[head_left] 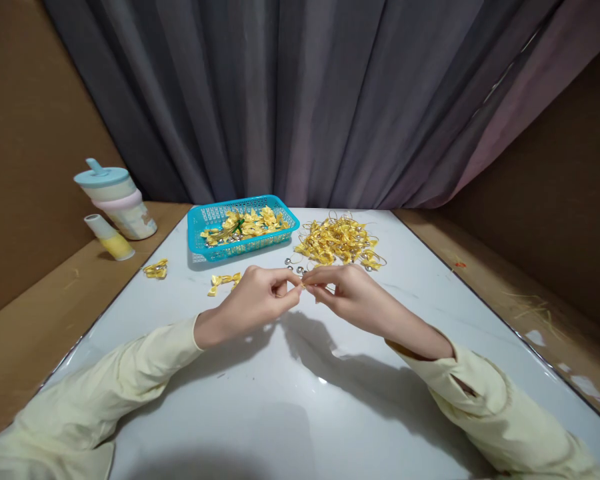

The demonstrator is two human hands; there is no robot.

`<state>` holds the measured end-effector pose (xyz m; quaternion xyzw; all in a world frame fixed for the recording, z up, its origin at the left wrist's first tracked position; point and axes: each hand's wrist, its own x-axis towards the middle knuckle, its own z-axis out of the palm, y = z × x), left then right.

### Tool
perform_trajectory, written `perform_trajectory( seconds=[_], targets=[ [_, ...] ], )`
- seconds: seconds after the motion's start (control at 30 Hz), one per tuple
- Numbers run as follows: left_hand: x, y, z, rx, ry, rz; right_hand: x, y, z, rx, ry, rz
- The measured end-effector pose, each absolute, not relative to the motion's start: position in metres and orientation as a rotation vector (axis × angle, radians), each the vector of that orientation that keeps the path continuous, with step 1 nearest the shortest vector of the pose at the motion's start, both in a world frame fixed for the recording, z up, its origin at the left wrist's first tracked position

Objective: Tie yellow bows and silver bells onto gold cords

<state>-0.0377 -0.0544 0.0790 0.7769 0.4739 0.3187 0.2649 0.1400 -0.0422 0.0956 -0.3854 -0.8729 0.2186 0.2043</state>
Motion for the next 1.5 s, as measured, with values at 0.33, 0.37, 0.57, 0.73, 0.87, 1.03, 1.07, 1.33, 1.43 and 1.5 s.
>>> perform_trajectory(
  seconds=[0.33, 0.37, 0.57, 0.73, 0.87, 1.03, 1.07, 1.33, 1.43, 1.5],
  targets=[
    [-0.042, -0.050, 0.092, 1.653, 1.191, 0.672, 0.143, -0.044, 0.093, -1.153, -2.395, 0.458],
    [-0.042, -0.049, 0.091, 1.639, 1.183, 0.680, 0.143, -0.045, 0.091, -1.156, -2.377, 0.389],
    [-0.042, -0.047, 0.088, 1.600, 1.150, 0.728, 0.141, -0.051, 0.086, -1.104, -2.403, 0.101],
    [-0.042, -0.048, 0.088, 1.634, 1.133, 0.733, 0.140, -0.053, 0.087, -1.128, -2.454, 0.040],
    [-0.042, -0.048, 0.088, 1.652, 1.131, 0.734, 0.139, -0.053, 0.087, -1.135, -2.478, 0.015],
    [-0.042, -0.049, 0.088, 1.624, 1.162, 0.730, 0.138, -0.054, 0.088, -1.133, -2.537, -0.016],
    [-0.041, -0.049, 0.088, 1.623, 1.167, 0.728, 0.138, -0.054, 0.088, -1.133, -2.548, -0.020],
    [-0.039, -0.048, 0.086, 1.638, 1.189, 0.715, 0.139, -0.054, 0.086, -1.122, -2.604, -0.038],
    [-0.039, -0.048, 0.085, 1.649, 1.199, 0.714, 0.139, -0.054, 0.086, -1.127, -2.629, -0.072],
    [-0.039, -0.047, 0.083, 1.660, 1.197, 0.714, 0.139, -0.054, 0.086, -1.140, -2.648, -0.096]
  ],
)
